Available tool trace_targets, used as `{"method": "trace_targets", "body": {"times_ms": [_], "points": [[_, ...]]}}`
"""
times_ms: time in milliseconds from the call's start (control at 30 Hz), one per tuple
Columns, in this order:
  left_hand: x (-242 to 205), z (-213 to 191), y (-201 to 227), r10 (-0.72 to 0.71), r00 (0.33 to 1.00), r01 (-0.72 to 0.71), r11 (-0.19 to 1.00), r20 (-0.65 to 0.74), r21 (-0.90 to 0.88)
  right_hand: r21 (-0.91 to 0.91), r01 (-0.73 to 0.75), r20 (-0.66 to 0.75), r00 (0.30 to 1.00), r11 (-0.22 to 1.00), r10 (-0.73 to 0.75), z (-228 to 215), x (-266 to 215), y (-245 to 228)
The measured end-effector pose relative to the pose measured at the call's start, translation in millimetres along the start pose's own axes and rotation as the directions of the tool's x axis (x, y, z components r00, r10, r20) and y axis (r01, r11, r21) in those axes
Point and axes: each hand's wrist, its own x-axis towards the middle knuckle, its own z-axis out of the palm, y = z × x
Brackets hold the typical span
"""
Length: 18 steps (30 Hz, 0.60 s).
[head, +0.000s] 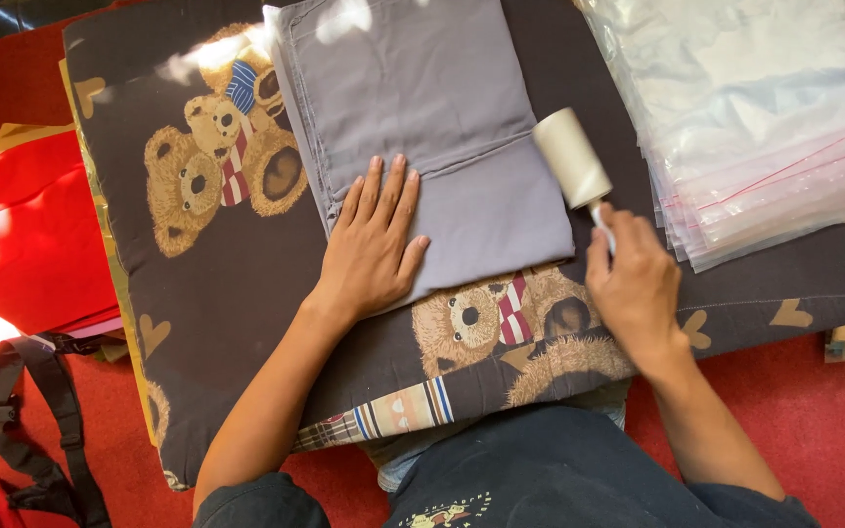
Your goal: Using a lint roller to remove debris from a piece of grey cloth and then folding it for packaging.
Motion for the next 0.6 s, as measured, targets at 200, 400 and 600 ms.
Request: {"method": "trace_targets", "body": {"times_ms": [200, 400, 600], "points": [[0.1, -1.4, 0.0, -0.005, 1.000, 0.005, 1.000, 0.023, -0.012, 0.045, 0.014, -0.134, 0.991, 0.999, -0.008, -26.6, 3.9, -14.8], [0.3, 1.4, -1.8, -0.006, 1.000, 0.006, 1.000, 0.013, -0.008, 0.120, 0.134, -0.022, 0.991, 0.984, -0.132, -9.0, -17.9, -55.9], [0.8, -0.1, -0.7, -0.006, 1.000, 0.006, 1.000, 0.026, -0.008, -0.006, 0.019, -0.018, 1.000, 1.000, -0.019, 9.6, -7.7, -23.1]]}}
